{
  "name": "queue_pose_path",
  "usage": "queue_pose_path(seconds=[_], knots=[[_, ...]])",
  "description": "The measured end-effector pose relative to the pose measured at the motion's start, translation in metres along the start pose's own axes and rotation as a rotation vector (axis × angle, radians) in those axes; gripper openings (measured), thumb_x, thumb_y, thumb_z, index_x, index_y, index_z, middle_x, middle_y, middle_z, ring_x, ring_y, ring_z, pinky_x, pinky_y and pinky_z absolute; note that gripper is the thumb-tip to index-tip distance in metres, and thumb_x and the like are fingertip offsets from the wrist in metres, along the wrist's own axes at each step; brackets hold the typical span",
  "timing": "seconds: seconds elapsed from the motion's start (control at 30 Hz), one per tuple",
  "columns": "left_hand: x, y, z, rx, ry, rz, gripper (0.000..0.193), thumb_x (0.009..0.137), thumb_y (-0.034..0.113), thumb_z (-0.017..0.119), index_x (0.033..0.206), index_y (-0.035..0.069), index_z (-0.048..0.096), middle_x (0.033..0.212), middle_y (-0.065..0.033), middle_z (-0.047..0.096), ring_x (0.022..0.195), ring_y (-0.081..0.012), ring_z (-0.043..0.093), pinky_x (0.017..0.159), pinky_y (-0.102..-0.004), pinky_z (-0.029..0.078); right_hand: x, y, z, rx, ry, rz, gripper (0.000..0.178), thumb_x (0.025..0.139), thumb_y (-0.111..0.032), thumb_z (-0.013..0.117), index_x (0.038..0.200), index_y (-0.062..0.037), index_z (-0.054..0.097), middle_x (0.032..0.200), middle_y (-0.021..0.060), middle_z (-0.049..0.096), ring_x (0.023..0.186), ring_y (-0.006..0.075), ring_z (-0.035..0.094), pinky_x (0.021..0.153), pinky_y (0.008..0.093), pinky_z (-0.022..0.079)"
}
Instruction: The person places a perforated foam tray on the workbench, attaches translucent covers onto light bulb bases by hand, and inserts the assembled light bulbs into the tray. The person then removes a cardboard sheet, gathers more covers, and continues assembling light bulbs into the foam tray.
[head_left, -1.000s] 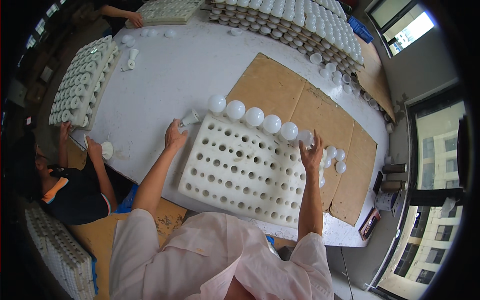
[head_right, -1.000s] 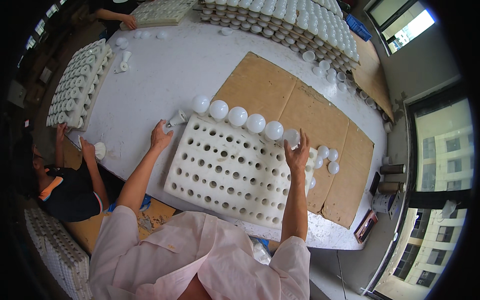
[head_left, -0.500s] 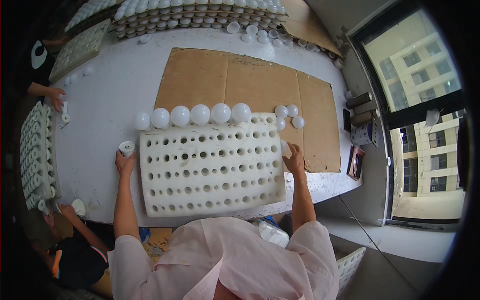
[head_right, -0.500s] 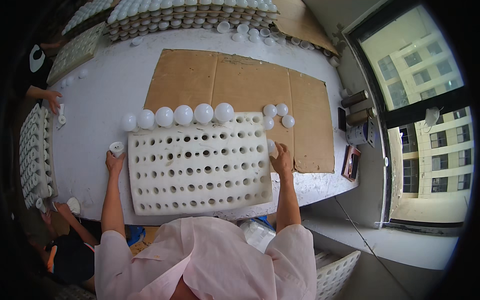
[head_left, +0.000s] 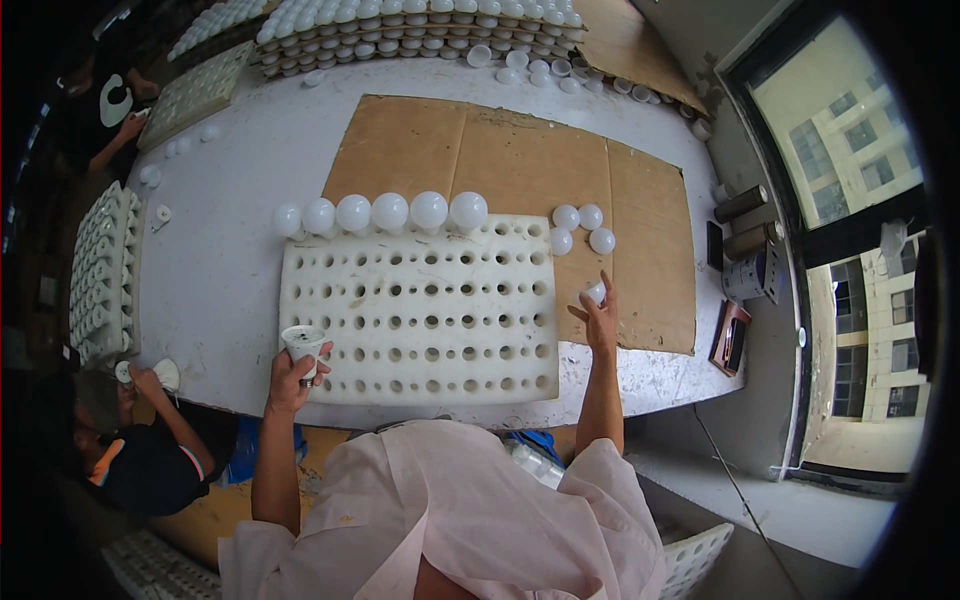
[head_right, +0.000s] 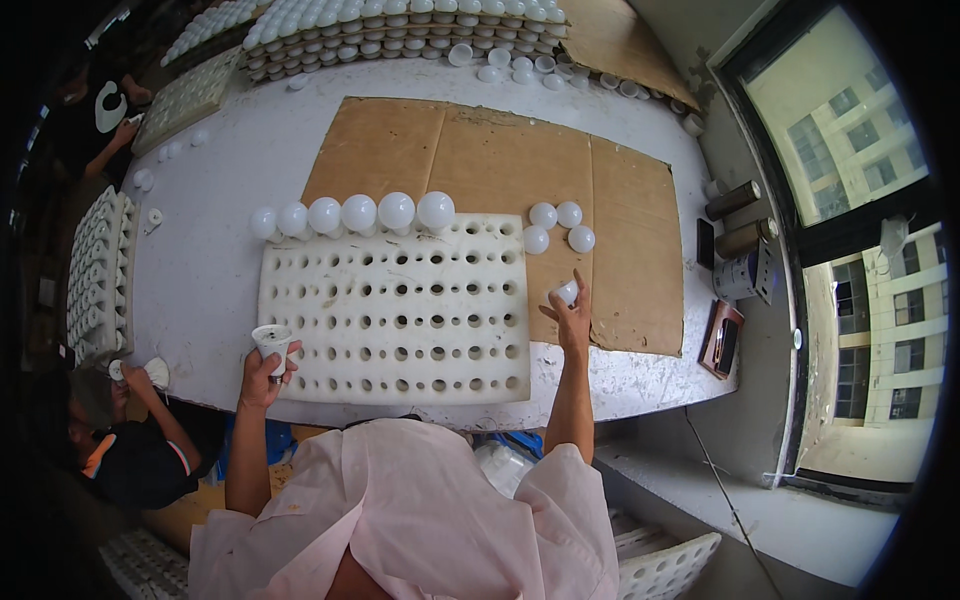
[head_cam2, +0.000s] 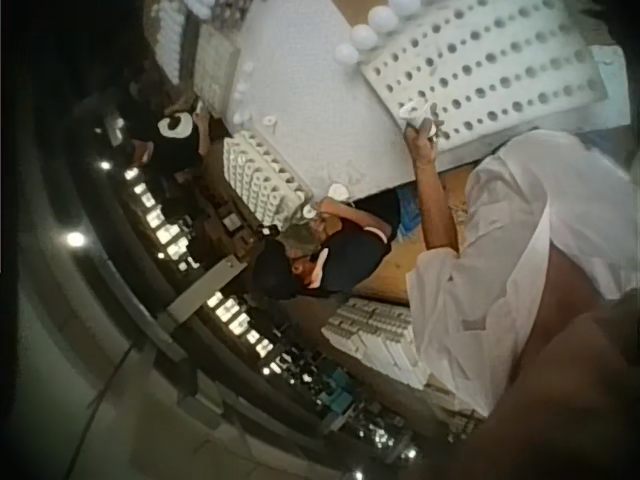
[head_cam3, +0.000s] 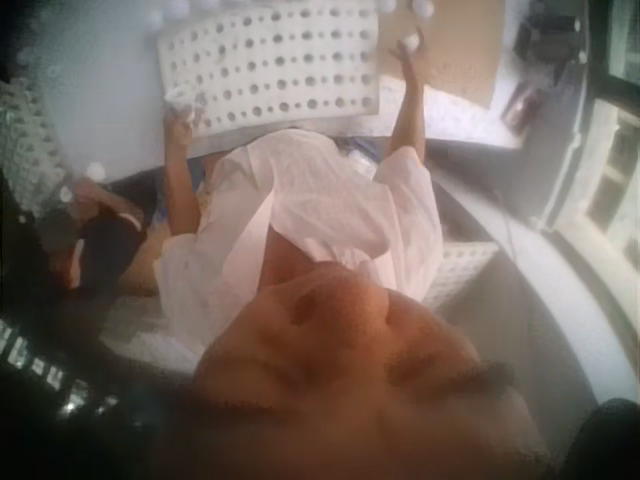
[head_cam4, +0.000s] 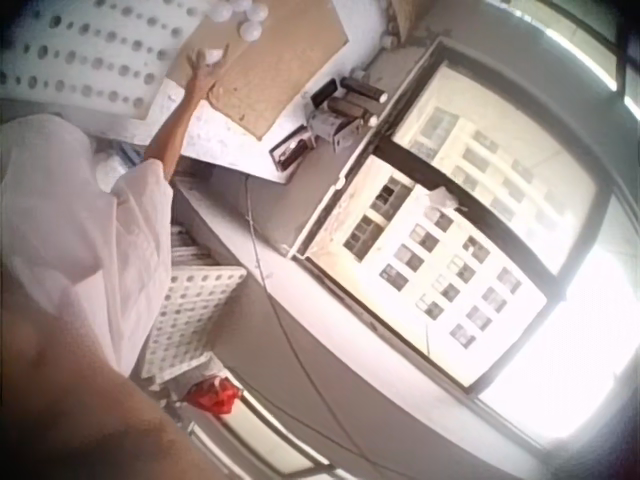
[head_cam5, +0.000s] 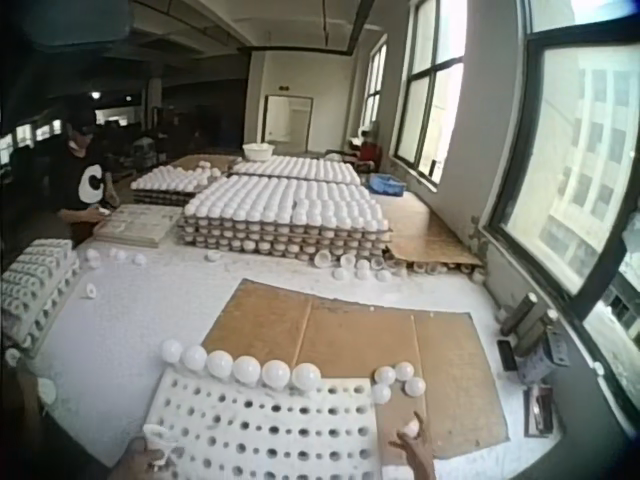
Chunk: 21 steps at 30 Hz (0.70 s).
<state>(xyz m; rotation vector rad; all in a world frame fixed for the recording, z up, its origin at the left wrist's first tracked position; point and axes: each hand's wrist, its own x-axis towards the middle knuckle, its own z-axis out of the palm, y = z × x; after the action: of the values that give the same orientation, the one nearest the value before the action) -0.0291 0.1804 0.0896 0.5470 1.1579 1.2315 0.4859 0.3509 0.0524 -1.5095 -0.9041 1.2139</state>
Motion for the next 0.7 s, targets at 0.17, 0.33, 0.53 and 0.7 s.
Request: queue_pose_path(seconds=[0.17,0.33,0.53,0.7], knots=[[0.017,0.013,0.090,0.242,-0.411,-0.134,0.038,0.073,0.006,0.065,0.108,-0.007,0.056,0.088,-0.0161,0.066,0.060,-0.0123,0.059,0.050,-0.0246,0.044,-0.065,-0.018,0.045,0.294,-0.343,-0.065,0.080,0.070,-0.006,0.071,0.139,-0.0074,0.029,0.123,0.0133,0.046,0.105,0.0253,0.054,0.081,0.0418,0.056],[0.021,0.032,0.139,0.448,-0.675,-0.158,0.042,0.071,0.022,0.077,0.103,-0.001,0.062,0.081,-0.0082,0.067,0.065,-0.0100,0.061,0.050,-0.0237,0.045,-0.117,-0.030,0.095,0.337,-0.645,-0.058,0.073,0.066,-0.020,0.075,0.128,-0.0035,0.040,0.114,0.0132,0.058,0.099,0.0207,0.060,0.066,0.0317,0.057],[0.017,0.030,0.118,0.481,-0.731,-0.103,0.050,0.068,0.026,0.082,0.104,-0.002,0.063,0.083,-0.0080,0.067,0.069,-0.0116,0.061,0.056,-0.0257,0.049,-0.161,-0.054,0.142,0.146,-0.829,-0.067,0.070,0.065,-0.024,0.076,0.125,-0.0050,0.045,0.115,0.0091,0.059,0.103,0.0171,0.057,0.082,0.0310,0.051],[0.013,0.025,0.093,0.593,-0.734,-0.020,0.050,0.067,0.027,0.083,0.102,-0.003,0.064,0.082,-0.0088,0.066,0.070,-0.0116,0.061,0.062,-0.0264,0.049,-0.172,-0.053,0.162,0.013,-0.900,-0.134,0.069,0.064,-0.015,0.078,0.126,-0.0070,0.047,0.116,0.0060,0.059,0.108,0.0164,0.054,0.096,0.0324,0.041]])
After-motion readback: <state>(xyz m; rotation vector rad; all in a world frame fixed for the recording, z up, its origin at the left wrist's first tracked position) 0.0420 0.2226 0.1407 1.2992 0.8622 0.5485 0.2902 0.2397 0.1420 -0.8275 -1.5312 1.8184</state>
